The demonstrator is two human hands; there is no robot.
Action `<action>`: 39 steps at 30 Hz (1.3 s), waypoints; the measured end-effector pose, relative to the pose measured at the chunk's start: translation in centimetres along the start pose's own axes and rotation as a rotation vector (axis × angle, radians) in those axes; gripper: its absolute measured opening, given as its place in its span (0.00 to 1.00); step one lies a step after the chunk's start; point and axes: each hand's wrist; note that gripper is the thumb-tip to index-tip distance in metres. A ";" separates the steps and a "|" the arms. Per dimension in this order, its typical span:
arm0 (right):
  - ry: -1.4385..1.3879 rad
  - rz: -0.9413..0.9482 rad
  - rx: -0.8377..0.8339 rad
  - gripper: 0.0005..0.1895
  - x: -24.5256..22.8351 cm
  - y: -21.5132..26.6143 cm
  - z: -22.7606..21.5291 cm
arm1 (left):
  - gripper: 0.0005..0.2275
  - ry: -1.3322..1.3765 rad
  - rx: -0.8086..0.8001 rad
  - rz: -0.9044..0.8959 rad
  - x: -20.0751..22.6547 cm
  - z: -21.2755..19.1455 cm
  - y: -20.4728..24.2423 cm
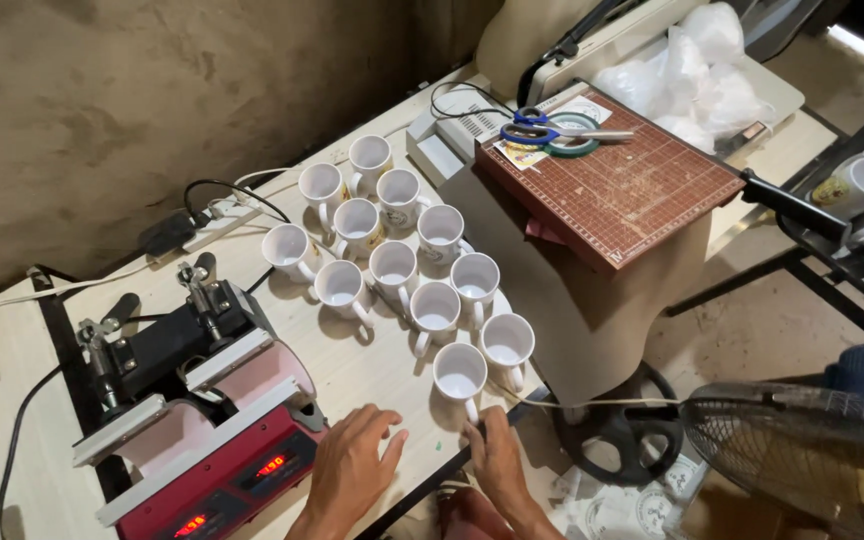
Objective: The person operates a mug heat press machine, placing white mugs into the device and closing the press. They then remove the mugs and arrange them on a table alongside other printed mugs.
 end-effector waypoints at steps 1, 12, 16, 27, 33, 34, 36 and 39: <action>0.000 0.001 0.009 0.06 0.3 0.2 0.2 | 0.08 -0.003 0.008 0.001 -0.1 0.0 0.3; 0.114 0.040 -0.040 0.08 2.3 -1.0 0.3 | 0.08 0.052 0.041 -0.124 -1.3 0.2 2.7; 0.083 -0.003 0.009 0.10 2.9 -2.4 0.9 | 0.08 0.061 0.131 -0.132 -1.3 0.0 3.4; -0.352 -0.206 -0.049 0.18 23.5 -1.2 5.0 | 0.07 0.120 0.376 -0.391 -4.4 -0.3 10.3; -0.221 -0.492 -0.500 0.08 8.5 -8.4 12.9 | 0.07 0.063 0.637 -0.485 -7.1 -3.3 17.6; -0.155 -0.531 -0.573 0.06 2.2 -8.2 14.4 | 0.07 0.086 0.687 -0.493 -7.4 -4.2 19.1; -0.091 -0.599 -0.670 0.04 -8.0 -6.3 16.8 | 0.07 0.099 0.769 -0.518 -8.4 -5.5 22.3; -0.017 -0.819 -0.856 0.06 -21.7 -3.0 22.7 | 0.07 0.161 0.827 -0.634 -11.1 -7.7 27.4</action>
Point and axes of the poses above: each hand's wrist, its own y-axis away from the middle knuckle, its own z-axis out of the palm, x = y × z, and after that the axes turned 9 degrees about -x, right-handed
